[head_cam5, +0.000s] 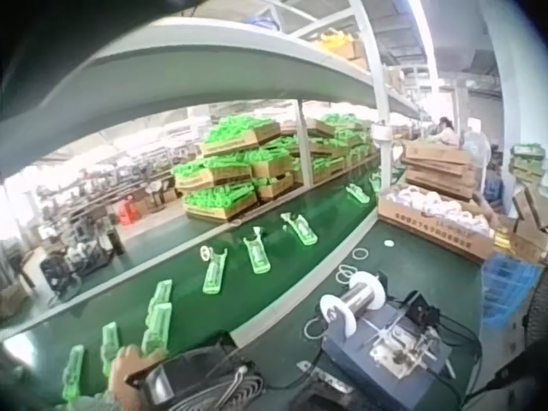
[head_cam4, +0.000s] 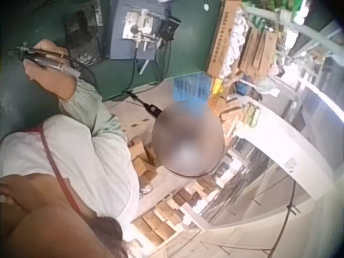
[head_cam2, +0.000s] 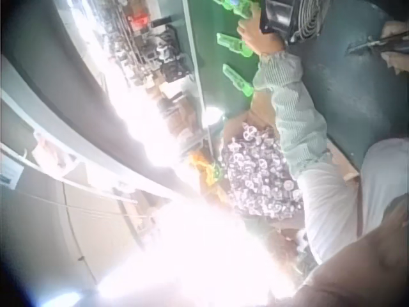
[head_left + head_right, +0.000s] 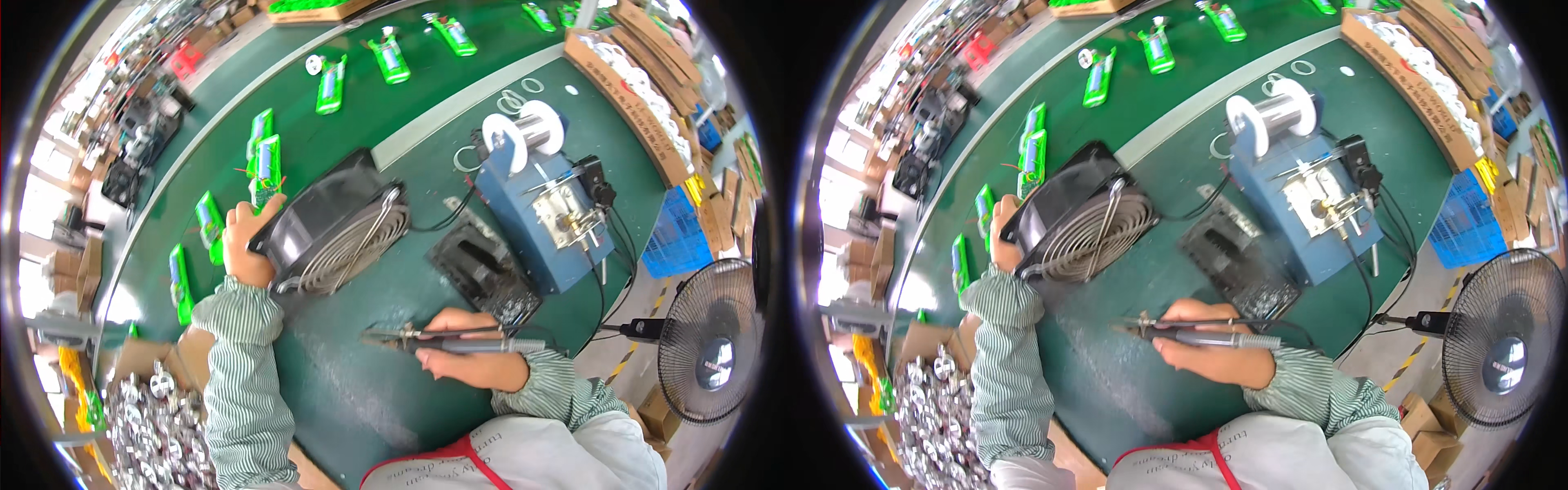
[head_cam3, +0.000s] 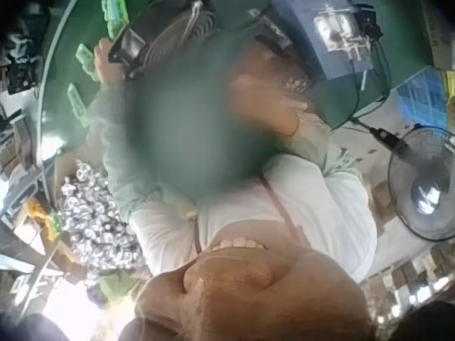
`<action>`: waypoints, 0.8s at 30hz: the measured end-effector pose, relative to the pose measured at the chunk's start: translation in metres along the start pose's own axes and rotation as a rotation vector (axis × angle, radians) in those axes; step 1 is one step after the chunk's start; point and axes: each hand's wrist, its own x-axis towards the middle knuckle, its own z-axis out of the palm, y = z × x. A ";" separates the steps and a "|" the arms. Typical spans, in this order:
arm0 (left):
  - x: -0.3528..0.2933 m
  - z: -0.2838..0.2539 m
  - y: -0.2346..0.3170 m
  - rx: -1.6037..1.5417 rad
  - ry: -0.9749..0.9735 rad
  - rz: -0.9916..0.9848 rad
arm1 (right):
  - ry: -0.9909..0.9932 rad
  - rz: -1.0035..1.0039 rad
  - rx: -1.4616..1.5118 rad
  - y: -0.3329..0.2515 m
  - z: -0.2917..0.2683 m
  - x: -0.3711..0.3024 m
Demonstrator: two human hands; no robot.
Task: Soldering wires and components onto a circuit board and assembling light fixture housings.
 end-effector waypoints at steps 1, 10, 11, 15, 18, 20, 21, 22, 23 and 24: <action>-0.023 -0.002 -0.006 -0.112 0.068 0.012 | 0.023 -0.038 0.016 0.007 0.001 -0.002; -0.223 -0.074 0.044 0.066 -0.219 -0.116 | 0.086 -0.135 0.104 0.002 0.029 -0.015; -0.242 -0.078 0.053 0.069 -0.268 -0.140 | 0.068 -0.136 0.112 0.003 0.029 -0.018; -0.294 -0.098 0.075 0.014 -0.281 -0.193 | 0.064 -0.094 0.059 -0.004 0.042 -0.027; -0.316 -0.118 0.067 -0.136 -0.224 -0.285 | 0.046 -0.083 0.042 -0.004 0.049 -0.034; -0.321 -0.135 0.058 -0.160 -0.147 -0.529 | 0.056 -0.077 0.020 -0.005 0.049 -0.037; -0.339 -0.135 0.038 0.007 -0.002 -0.545 | 0.049 -0.077 0.022 -0.005 0.049 -0.039; -0.350 -0.141 0.022 0.139 -0.013 -0.633 | 0.047 -0.081 0.029 -0.005 0.049 -0.040; -0.366 -0.142 0.007 0.273 -0.011 -0.691 | 0.039 -0.086 0.038 -0.005 0.052 -0.040; -0.377 -0.140 -0.005 0.332 -0.048 -0.776 | 0.035 -0.085 0.041 -0.005 0.053 -0.041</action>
